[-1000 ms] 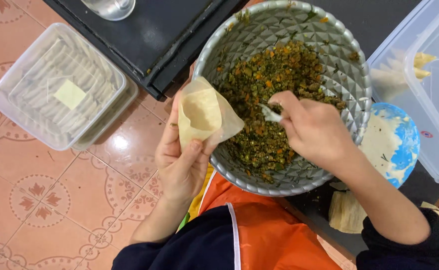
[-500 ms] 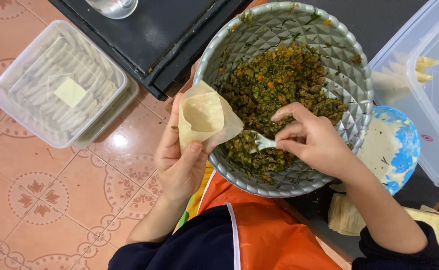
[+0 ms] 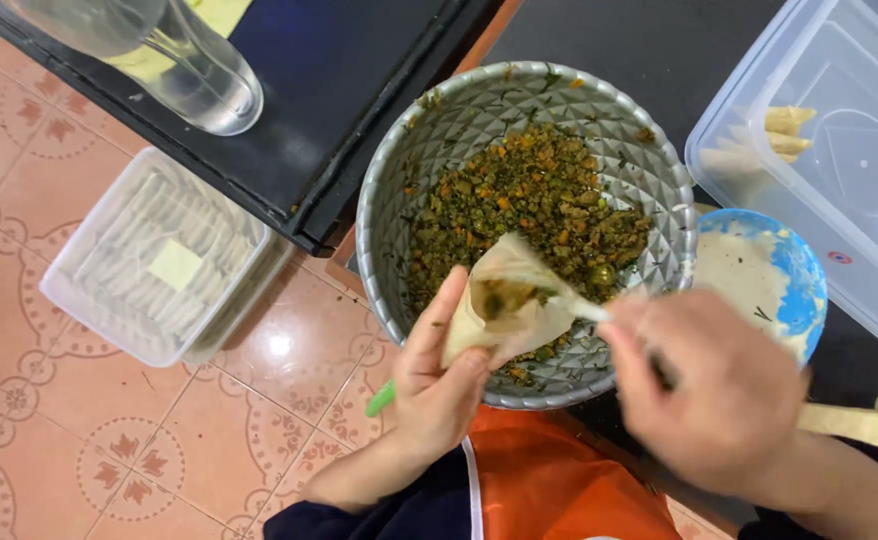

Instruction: Filling pastry wrappers with a savory mixture and folding them into triangles, sealing with paste.

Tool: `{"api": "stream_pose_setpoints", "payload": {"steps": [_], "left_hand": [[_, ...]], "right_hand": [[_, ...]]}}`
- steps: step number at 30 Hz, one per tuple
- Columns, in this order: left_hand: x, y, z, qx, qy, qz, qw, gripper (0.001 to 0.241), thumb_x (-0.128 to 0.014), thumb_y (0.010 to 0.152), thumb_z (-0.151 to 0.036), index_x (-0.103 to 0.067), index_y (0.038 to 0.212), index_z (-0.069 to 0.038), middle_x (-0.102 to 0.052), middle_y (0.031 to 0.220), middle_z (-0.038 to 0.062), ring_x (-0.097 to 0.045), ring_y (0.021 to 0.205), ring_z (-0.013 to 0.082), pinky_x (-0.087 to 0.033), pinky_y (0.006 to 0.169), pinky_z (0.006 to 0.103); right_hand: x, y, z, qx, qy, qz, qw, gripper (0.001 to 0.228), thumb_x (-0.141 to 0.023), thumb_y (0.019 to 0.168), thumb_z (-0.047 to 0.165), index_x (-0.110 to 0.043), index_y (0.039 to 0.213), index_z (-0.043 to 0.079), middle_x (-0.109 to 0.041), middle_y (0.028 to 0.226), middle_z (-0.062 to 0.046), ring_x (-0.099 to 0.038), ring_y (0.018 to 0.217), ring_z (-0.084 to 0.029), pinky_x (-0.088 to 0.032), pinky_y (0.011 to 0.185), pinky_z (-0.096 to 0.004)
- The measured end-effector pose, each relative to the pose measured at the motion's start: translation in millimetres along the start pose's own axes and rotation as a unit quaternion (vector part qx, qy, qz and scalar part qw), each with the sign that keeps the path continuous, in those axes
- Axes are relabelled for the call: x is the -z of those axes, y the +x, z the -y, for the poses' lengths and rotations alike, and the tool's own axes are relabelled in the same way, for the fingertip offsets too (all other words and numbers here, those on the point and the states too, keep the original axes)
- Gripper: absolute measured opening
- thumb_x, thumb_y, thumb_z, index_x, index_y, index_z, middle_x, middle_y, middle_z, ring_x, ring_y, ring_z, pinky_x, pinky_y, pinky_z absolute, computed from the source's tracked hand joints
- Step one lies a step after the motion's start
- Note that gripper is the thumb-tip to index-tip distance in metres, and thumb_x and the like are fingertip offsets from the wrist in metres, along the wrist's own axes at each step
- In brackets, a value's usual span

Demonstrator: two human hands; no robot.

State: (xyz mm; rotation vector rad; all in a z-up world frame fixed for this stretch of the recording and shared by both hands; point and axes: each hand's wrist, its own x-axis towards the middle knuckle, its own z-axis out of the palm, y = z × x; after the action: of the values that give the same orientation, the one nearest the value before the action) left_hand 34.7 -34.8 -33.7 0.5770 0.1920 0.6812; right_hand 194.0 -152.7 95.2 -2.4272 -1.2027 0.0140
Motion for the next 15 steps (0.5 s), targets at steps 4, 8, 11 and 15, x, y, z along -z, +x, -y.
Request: {"api": "stream_pose_setpoints", "payload": {"steps": [4,8,11,15], "left_hand": [[5.2,1.3,7.8,-0.014,-0.103,-0.027,0.994,0.08,-0.063,0.094,0.012,-0.021,0.161,0.004,-0.028,0.166,0.024,-0.041,0.145,0.0365,-0.047,0.115,0.055],[35.0,-1.9,3.2,-0.053,-0.105,-0.03,0.993,0.069,-0.065,0.093,0.014,-0.037,0.156,0.008,-0.039,0.16,0.027,-0.046,0.142,0.0388,-0.051,0.114,0.0457],[42.1,-1.5,-21.0,-0.077,-0.145,-0.026,0.986,0.064,-0.06,0.096,0.019,-0.041,0.156,0.005,-0.037,0.155,0.028,-0.051,0.133,0.0406,-0.061,0.104,0.0413],[76.4,-3.9,-22.0,-0.144,-0.098,-0.09,0.98,0.08,-0.059,0.088,0.013,-0.031,0.16,-0.007,-0.045,0.154,0.03,-0.054,0.131,0.0494,-0.055,0.101,0.0637]], "right_hand": [[-9.7,-26.1,-28.8,0.329,-0.147,-0.039,0.932,0.017,-0.062,0.1,0.013,-0.064,0.114,0.003,-0.077,0.103,-0.016,-0.072,0.082,-0.03,-0.058,0.067,-0.037],[-0.2,7.7,-5.8,-0.057,-0.097,0.016,0.993,0.01,-0.074,0.101,0.02,-0.08,0.107,0.015,-0.074,0.136,-0.006,-0.069,0.122,-0.023,-0.048,0.092,-0.034],[-50.0,65.3,-10.0,-0.032,-0.123,0.344,0.93,0.055,-0.053,0.092,0.001,-0.037,0.142,0.016,-0.062,0.065,0.002,-0.062,0.052,-0.02,-0.048,0.041,-0.038],[-82.4,65.9,-10.4,-0.014,0.054,0.4,0.915,0.043,-0.061,0.091,-0.005,-0.049,0.131,0.006,-0.079,0.082,-0.02,-0.078,0.069,-0.036,-0.059,0.073,-0.05]]}}
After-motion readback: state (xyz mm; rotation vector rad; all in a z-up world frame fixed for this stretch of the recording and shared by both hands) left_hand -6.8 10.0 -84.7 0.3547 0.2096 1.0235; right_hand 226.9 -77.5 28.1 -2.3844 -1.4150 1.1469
